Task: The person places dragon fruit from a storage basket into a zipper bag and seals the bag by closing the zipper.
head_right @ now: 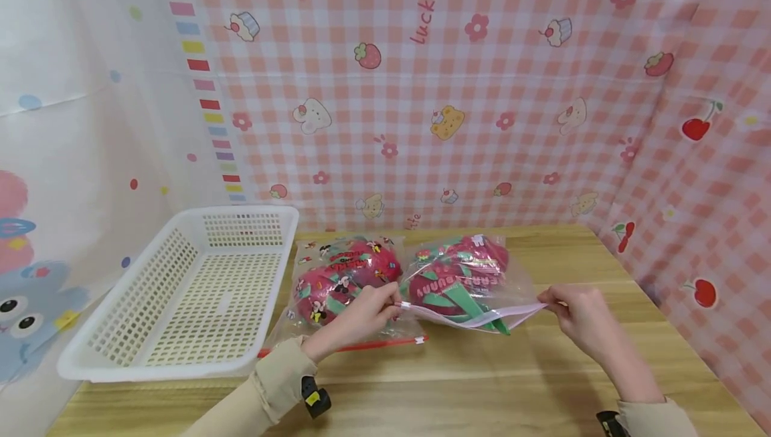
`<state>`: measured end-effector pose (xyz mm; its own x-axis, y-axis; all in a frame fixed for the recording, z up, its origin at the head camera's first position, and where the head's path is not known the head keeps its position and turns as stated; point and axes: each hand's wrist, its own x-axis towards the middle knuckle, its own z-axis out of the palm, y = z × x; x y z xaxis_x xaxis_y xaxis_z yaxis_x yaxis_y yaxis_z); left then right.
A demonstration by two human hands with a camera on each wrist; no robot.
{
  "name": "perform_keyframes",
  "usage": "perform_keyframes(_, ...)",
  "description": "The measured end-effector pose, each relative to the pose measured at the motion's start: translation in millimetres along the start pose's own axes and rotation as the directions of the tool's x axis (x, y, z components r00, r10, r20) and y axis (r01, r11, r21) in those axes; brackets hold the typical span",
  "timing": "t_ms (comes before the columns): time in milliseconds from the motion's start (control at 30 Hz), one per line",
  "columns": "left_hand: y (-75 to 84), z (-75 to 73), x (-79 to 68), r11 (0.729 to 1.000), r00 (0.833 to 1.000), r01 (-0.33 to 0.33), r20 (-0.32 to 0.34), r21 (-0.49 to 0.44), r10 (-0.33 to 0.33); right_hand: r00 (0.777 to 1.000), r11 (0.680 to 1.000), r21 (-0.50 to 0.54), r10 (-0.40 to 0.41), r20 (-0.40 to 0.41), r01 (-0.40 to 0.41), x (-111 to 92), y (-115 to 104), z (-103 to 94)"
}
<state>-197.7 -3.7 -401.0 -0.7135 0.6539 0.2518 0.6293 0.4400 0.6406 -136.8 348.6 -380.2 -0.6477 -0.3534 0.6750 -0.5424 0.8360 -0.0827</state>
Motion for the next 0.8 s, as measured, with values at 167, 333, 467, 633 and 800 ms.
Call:
perform_keyframes(167,0.9,3.3,-10.3,0.994,0.996,-0.048,0.074,0.103,0.040,0.997,0.998,0.039,-0.053,0.047,0.051,-21,1,-2.1)
perform_keyframes(333,3.2,4.3,-14.9,0.971,0.992,-0.101,0.101,0.216,0.080,0.994,0.993,0.060,-0.105,0.042,0.102,-31,3,0.0)
perform_keyframes(467,3.7,7.3,-18.8,0.952,0.987,-0.147,0.110,0.269,0.121,0.990,0.986,0.089,-0.143,0.012,0.142,-37,3,3.8)
perform_keyframes(633,1.2,11.9,-22.7,0.935,0.981,-0.186,0.106,0.301,0.161,0.991,0.984,0.127,-0.131,0.022,0.128,-45,0,4.5)
perform_keyframes(800,0.7,13.4,-25.6,0.923,0.980,-0.194,0.106,0.332,0.168,0.992,0.990,0.119,-0.085,0.091,0.074,-48,-7,2.5)
